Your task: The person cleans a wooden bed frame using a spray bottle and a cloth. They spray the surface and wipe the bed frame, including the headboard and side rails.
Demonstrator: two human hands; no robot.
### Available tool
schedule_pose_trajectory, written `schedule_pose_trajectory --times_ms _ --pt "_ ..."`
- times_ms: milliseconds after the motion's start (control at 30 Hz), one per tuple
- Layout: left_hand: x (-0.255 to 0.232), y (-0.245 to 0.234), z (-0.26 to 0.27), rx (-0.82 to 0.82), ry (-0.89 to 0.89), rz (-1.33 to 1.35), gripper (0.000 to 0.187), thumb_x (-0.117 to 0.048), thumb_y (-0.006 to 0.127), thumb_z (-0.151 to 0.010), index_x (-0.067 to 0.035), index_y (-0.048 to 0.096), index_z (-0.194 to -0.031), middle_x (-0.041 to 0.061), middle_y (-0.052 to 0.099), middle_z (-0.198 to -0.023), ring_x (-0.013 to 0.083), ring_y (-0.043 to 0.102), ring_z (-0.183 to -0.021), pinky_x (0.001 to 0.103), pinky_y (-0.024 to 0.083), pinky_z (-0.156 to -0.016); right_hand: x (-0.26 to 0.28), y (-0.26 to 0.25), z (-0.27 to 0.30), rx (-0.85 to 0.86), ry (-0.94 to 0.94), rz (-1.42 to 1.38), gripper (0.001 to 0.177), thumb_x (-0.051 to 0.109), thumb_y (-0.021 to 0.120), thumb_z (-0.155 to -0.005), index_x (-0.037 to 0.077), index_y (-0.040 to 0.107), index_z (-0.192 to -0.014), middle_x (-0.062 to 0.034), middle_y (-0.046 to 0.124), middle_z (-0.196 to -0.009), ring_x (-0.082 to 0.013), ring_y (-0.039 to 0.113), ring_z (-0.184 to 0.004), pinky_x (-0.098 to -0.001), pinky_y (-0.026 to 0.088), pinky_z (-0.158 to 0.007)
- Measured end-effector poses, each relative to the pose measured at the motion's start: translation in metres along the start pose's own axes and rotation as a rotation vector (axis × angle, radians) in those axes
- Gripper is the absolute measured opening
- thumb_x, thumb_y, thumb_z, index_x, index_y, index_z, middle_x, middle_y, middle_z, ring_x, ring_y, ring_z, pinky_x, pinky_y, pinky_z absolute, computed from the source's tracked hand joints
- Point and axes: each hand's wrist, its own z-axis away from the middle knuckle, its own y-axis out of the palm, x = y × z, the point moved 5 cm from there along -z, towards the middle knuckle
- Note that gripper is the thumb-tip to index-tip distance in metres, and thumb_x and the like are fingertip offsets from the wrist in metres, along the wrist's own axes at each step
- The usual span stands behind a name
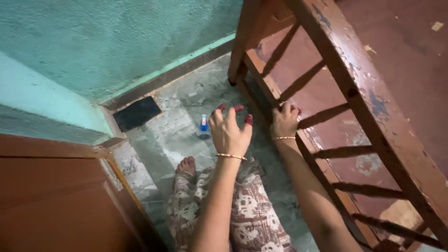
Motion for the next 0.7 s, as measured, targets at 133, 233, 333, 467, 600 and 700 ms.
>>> schedule_pose_trajectory --times_ms 133,233,333,467,600,700 --pt "0.001 0.002 -0.003 0.011 0.004 -0.019 0.036 -0.032 0.081 -0.079 -0.013 0.073 -0.109 0.023 0.059 -0.124 0.0433 0.052 -0.120 0.051 0.042 -0.104 -0.002 -0.004 0.047 0.036 -0.226 0.119 0.020 0.014 0.063 -0.082 0.010 0.076 -0.097 -0.0222 0.056 -0.129 -0.0491 0.048 -0.125 -0.0528 0.046 -0.104" --pt "0.003 0.001 -0.001 -0.002 0.018 -0.001 0.035 -0.030 0.081 -0.079 -0.014 0.073 -0.109 0.023 0.059 -0.124 0.0424 0.052 -0.123 0.050 0.042 -0.106 -0.015 -0.006 0.097 0.070 -0.392 0.167 0.024 0.021 0.061 -0.082 0.010 0.077 -0.096 -0.0197 0.056 -0.129 -0.0480 0.047 -0.129 -0.0573 0.043 -0.108" --pt "0.005 0.001 0.000 0.008 0.020 -0.007 0.034 -0.030 0.081 -0.079 -0.013 0.074 -0.108 0.022 0.059 -0.123 0.0424 0.052 -0.123 0.051 0.041 -0.106 -0.037 -0.007 0.147 0.145 -0.418 0.222 0.029 0.024 0.059 -0.081 0.010 0.077 -0.100 -0.0170 0.056 -0.133 -0.0456 0.045 -0.133 -0.0583 0.039 -0.112" --pt "0.009 0.003 0.002 0.005 0.011 -0.017 0.033 -0.031 0.081 -0.080 -0.015 0.074 -0.109 0.021 0.060 -0.124 0.0429 0.052 -0.123 0.050 0.042 -0.105 -0.062 -0.030 0.203 0.211 -0.434 0.252 0.036 0.025 0.059 -0.075 0.006 0.077 -0.099 -0.0141 0.056 -0.137 -0.0390 0.043 -0.143 -0.0566 0.034 -0.119" --pt "0.014 0.011 0.005 0.021 0.026 -0.053 0.034 -0.032 0.081 -0.080 -0.017 0.074 -0.109 0.020 0.061 -0.123 0.0423 0.052 -0.121 0.051 0.042 -0.105 -0.071 -0.049 0.199 0.115 -0.466 0.145 0.036 0.021 0.058 -0.076 0.006 0.076 -0.103 -0.0161 0.057 -0.138 -0.0382 0.041 -0.145 -0.0549 0.032 -0.122" --pt "0.015 0.025 0.008 0.034 0.056 -0.080 0.035 -0.034 0.082 -0.080 -0.017 0.074 -0.110 0.021 0.060 -0.122 0.0427 0.052 -0.120 0.052 0.042 -0.104 -0.059 -0.032 0.159 0.179 -0.481 0.191 0.031 0.019 0.058 -0.076 0.010 0.076 -0.101 -0.0165 0.057 -0.136 -0.0408 0.041 -0.142 -0.0555 0.031 -0.121"
